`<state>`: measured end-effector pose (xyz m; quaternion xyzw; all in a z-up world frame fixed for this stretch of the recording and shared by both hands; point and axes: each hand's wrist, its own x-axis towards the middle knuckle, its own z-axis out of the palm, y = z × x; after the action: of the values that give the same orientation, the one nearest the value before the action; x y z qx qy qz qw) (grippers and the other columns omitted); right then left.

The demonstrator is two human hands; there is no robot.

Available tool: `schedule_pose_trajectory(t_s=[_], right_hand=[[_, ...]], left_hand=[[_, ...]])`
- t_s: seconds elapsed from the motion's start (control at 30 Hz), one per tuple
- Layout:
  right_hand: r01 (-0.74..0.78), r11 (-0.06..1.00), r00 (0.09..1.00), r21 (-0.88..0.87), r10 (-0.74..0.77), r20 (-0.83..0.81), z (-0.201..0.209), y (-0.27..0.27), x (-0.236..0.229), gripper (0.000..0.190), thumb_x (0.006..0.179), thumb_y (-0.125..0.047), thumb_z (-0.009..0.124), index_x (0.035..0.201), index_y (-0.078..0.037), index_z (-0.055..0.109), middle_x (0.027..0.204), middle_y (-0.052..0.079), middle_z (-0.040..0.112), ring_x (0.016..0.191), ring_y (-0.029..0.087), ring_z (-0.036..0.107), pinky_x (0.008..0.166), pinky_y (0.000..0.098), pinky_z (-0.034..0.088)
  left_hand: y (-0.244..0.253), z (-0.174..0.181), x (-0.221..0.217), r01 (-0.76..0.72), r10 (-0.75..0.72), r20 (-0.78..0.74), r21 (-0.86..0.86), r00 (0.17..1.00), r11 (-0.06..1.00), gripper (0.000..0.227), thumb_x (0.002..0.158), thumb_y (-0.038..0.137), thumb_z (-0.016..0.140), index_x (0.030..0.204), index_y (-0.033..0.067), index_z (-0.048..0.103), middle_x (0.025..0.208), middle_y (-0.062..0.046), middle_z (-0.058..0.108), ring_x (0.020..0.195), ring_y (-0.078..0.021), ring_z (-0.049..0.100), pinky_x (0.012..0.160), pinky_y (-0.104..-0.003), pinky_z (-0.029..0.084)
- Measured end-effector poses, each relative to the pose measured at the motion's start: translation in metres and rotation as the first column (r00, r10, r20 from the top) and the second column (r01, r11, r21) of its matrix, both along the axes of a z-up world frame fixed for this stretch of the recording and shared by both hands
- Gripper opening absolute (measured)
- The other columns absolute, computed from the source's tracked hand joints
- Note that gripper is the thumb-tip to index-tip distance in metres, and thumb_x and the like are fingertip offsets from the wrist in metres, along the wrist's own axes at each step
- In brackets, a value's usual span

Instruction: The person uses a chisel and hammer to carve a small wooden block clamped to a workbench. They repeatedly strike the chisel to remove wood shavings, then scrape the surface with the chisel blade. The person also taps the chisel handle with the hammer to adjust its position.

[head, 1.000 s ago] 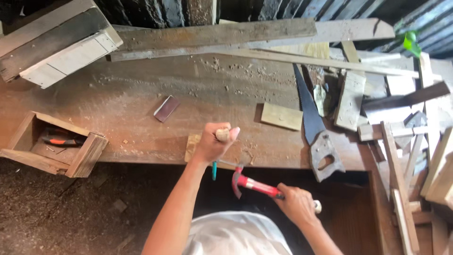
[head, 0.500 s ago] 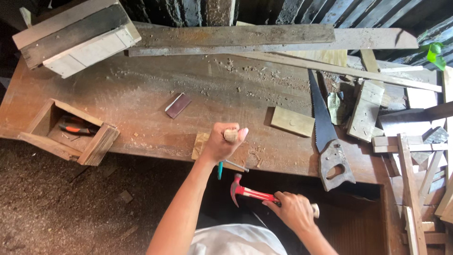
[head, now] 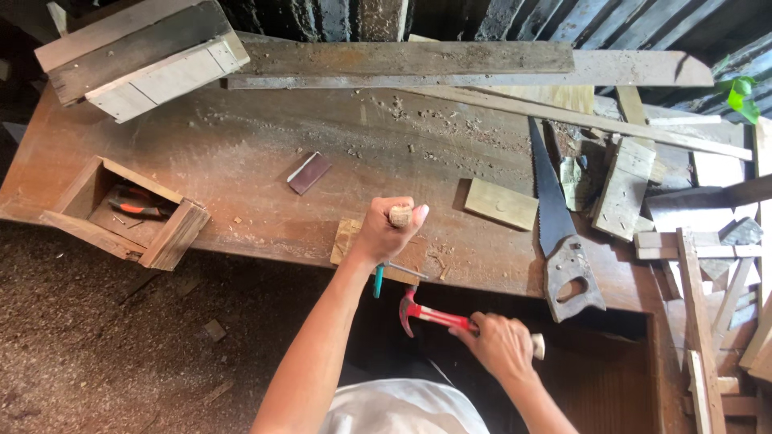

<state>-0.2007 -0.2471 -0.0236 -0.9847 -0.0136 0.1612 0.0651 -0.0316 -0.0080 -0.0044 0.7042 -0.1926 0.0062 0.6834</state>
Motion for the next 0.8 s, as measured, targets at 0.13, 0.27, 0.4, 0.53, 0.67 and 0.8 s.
schedule_pose_trajectory(t_s=[0.13,0.27,0.4,0.53,0.67,0.8], right_hand=[[-0.003,0.999,0.992,0.052,0.009,-0.127,0.000,0.003,0.003,0.058,0.075,-0.071,0.070,0.093,-0.016,0.080,0.065,0.013,0.072,0.066,0.032,0.073,0.061,0.0418,0.057],[0.052,0.997,0.993,0.053,-0.046,-0.109,0.000,0.009,-0.005,0.056,0.079,-0.069,0.068,0.092,-0.015,0.080,0.063,0.012,0.072,0.065,0.031,0.074,0.062,0.0420,0.057],[-0.016,0.992,0.982,0.128,0.040,-0.185,0.005,0.004,-0.002,0.056,0.072,-0.069,0.073,0.093,-0.019,0.082,0.063,0.012,0.072,0.067,0.033,0.072,0.065,0.0433,0.056],[-0.212,0.971,0.974,0.111,0.220,-0.061,0.008,-0.008,0.010,0.056,0.071,-0.070,0.072,0.086,-0.016,0.079,0.063,0.009,0.071,0.064,0.032,0.071,0.063,0.0445,0.054],[-0.131,0.989,0.991,0.070,0.131,0.003,-0.002,-0.011,0.008,0.050,0.077,-0.065,0.070,0.086,-0.016,0.076,0.066,0.008,0.071,0.065,0.030,0.070,0.066,0.0431,0.053],[-0.340,0.922,0.938,0.188,0.345,0.003,-0.010,-0.010,0.002,0.052,0.075,-0.065,0.071,0.082,-0.013,0.075,0.069,0.006,0.071,0.064,0.030,0.069,0.067,0.0411,0.051]], left_hand=[[0.000,-0.004,0.000,-0.013,0.013,0.026,0.000,1.000,1.000,0.050,0.100,0.021,0.067,0.061,0.0099,0.039,0.056,0.007,0.036,0.053,-0.0044,0.032,0.046,-0.029,0.025],[-0.003,-0.011,0.001,-0.015,0.015,0.004,0.037,1.000,0.999,0.048,0.099,0.023,0.066,0.059,0.0118,0.042,0.053,0.007,0.040,0.048,-0.0048,0.035,0.043,-0.029,0.027],[-0.001,-0.015,0.003,-0.024,0.023,0.033,0.046,0.999,0.999,0.050,0.100,0.024,0.067,0.060,0.0128,0.040,0.055,0.007,0.040,0.050,-0.0055,0.035,0.045,-0.029,0.027],[-0.003,-0.012,0.004,-0.034,0.033,0.033,0.015,0.999,0.999,0.049,0.101,0.023,0.066,0.062,0.0124,0.039,0.057,0.007,0.038,0.053,-0.0048,0.034,0.047,-0.029,0.027],[-0.006,-0.010,0.001,-0.057,0.057,0.026,-0.003,0.998,0.998,0.049,0.100,0.022,0.067,0.061,0.0108,0.039,0.058,0.007,0.037,0.054,-0.0044,0.034,0.047,-0.029,0.028],[-0.003,-0.009,-0.003,-0.081,0.081,0.050,0.007,0.995,0.997,0.050,0.100,0.021,0.068,0.063,0.0094,0.037,0.058,0.006,0.034,0.056,-0.0051,0.031,0.048,-0.030,0.026]])
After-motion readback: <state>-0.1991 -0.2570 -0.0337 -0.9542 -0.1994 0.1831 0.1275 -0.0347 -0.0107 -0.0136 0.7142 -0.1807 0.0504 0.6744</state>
